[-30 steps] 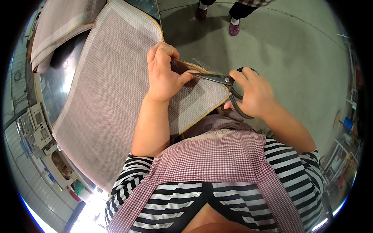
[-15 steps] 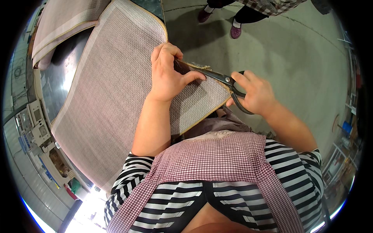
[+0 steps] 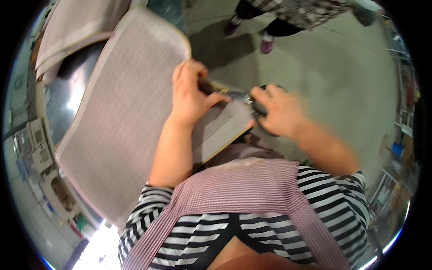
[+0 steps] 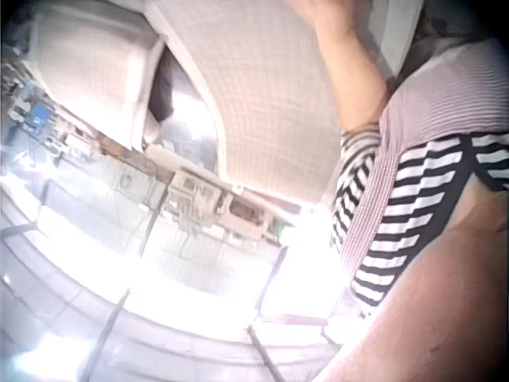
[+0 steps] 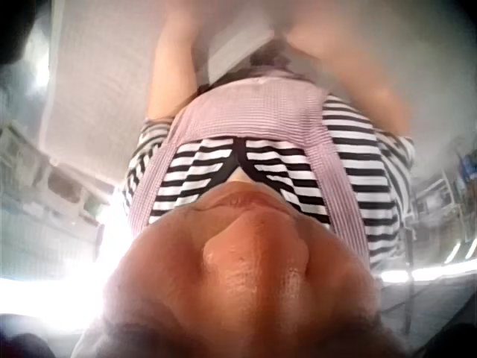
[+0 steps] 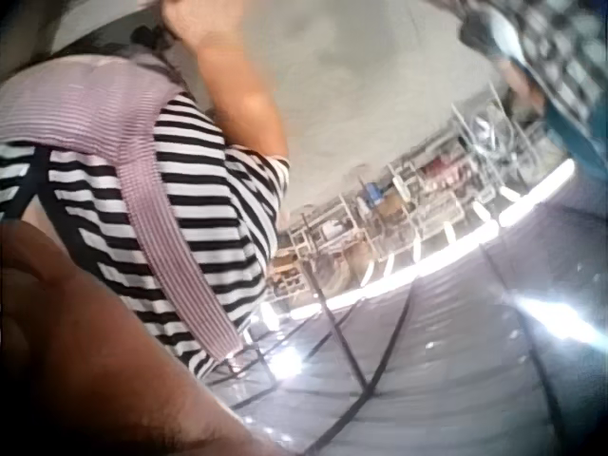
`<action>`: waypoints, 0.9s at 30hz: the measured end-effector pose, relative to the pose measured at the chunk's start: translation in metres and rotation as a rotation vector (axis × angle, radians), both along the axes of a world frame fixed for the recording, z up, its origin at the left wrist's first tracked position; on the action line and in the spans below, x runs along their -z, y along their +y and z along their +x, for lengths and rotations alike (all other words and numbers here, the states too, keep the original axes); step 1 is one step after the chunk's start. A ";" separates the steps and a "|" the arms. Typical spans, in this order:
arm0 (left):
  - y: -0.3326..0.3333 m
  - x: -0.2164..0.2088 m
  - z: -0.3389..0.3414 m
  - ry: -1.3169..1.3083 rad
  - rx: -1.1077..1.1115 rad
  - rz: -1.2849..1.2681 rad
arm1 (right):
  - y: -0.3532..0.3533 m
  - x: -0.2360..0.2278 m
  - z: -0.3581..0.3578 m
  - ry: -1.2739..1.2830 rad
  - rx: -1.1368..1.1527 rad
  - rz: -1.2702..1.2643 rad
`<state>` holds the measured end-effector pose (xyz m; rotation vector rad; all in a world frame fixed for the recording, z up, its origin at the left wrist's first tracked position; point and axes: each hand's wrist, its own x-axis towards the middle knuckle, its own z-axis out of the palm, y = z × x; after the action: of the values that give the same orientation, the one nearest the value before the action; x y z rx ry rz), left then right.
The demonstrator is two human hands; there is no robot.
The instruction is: The person trims excess material and threads from the edges of cushion covers using a pair of large shears, handling the covers one at a time on a work table.
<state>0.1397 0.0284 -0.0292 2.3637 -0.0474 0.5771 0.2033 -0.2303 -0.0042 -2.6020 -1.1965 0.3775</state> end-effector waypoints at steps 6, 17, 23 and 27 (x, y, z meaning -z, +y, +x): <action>0.006 0.002 -0.016 0.050 -0.102 -0.054 | 0.021 0.013 -0.002 0.079 -0.097 0.113; 0.006 -0.002 -0.025 0.064 -0.082 0.006 | 0.011 0.034 -0.026 0.295 0.091 0.281; 0.008 -0.006 -0.025 0.051 -0.060 0.038 | 0.009 0.027 -0.022 0.613 0.191 0.414; 0.005 -0.014 -0.025 0.097 -0.095 -0.022 | -0.001 0.030 -0.024 0.209 0.113 0.491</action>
<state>0.1150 0.0338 -0.0155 2.3790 0.1152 0.5044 0.1795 -0.2312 -0.0346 -2.1358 -0.9268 0.2814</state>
